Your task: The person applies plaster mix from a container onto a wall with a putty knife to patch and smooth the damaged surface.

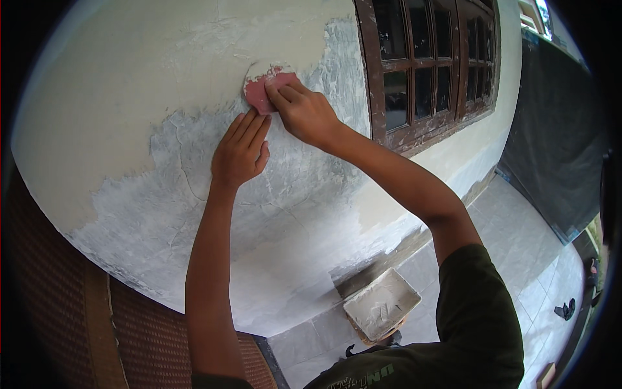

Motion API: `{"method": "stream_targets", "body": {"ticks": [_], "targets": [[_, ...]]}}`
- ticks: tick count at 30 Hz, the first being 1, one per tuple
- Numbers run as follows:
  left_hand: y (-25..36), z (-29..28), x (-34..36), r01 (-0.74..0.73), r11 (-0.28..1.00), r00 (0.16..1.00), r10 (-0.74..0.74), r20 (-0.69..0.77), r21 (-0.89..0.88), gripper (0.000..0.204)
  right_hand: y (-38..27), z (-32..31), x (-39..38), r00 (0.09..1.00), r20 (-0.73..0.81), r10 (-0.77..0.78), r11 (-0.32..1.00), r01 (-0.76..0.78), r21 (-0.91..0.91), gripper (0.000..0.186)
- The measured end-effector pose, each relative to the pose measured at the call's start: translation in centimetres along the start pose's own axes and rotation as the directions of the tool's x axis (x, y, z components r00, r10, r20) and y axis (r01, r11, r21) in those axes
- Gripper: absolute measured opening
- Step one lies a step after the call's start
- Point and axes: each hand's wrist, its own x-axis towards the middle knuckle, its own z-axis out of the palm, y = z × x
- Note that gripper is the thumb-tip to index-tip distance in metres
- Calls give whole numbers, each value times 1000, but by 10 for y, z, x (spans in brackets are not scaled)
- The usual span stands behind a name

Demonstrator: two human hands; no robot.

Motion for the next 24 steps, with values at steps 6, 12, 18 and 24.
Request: {"method": "stream_targets", "body": {"ticks": [6,12,18,24], "targets": [[-1,5,-3,14,999,1000,-14,19,-32,46,19,-33,9,971,-227,-80,985,111,132,57],[4,4,8,-11,999,1000,10,-23,-31,46,106,-28,27,970,-239,34,988,-69,-138,48],[2,0,2,14,999,1000,-14,5,-40,47,16,-14,-53,997,-6,-77,992,77,104,53],[5,8,5,-1,999,1000,1,-3,-41,46,63,-32,28,951,-304,52,998,-61,-21,43]]}}
